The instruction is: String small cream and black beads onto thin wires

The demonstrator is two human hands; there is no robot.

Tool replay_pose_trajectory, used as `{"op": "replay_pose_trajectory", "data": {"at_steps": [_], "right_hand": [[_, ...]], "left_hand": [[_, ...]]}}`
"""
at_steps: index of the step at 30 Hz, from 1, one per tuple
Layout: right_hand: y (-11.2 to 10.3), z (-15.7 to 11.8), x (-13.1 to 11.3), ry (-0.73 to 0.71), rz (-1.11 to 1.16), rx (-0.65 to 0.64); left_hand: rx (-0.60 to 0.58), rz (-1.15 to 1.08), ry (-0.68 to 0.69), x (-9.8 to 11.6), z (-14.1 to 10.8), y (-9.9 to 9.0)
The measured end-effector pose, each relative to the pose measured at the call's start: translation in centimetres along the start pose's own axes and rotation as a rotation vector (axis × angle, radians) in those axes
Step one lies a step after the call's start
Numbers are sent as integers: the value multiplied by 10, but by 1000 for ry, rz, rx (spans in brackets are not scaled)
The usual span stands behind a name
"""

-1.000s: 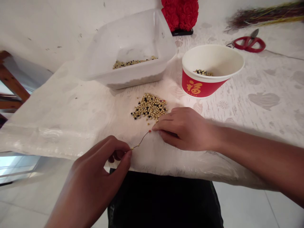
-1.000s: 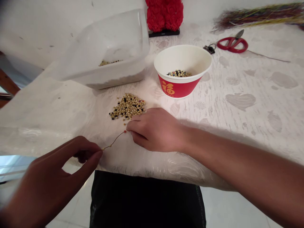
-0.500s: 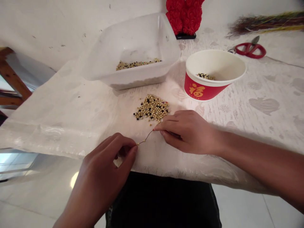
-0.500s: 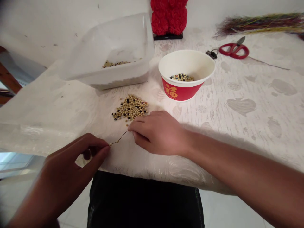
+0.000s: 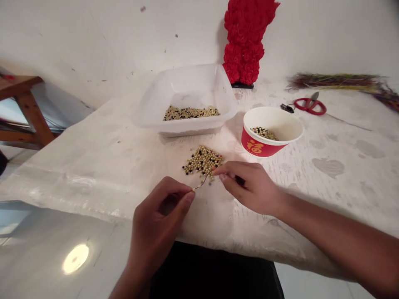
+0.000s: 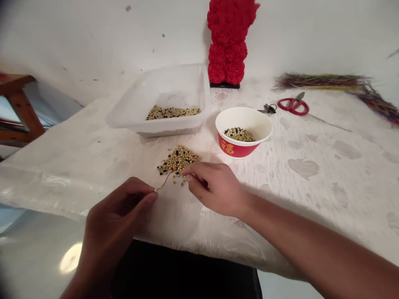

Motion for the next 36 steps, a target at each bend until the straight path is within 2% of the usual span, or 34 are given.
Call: {"op": "replay_pose_trajectory", "data": {"at_steps": [6,14,20,23,26,28,32,36], "right_hand": [[2,0,4,30,29,-18],[5,0,2,8,30,-35],[5,0,2,6,30,-28],[6,0,2,6,51,-36],[6,0,2,27,119,-44],[7,0,4,92,194,-67],[15,-3,10,288,482,-146],[23,-4,7,362,777,-197]], "left_hand": [[50,-30,-102,-9,2,-5],[140,-181,-121,-20,9,-17],[50,-170,-205,-25,7,-9],[23,-213,-237,-20,8,0],[-24,-357,-226,-13,13,16],[-73,-480,-207,-10,18,30],[-157,-661,-187,-9,21,52],[-175,-729,-111,-4,17,62]]}}
Point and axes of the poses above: each hand's wrist, its own z-axis towards the middle knuckle, its own y-axis out of the palm, x = y × z, the point moved 10 cm from there along z, towards the middle knuckle, and after that the axes turned 3 degrees about x, right-handed, at the moved point
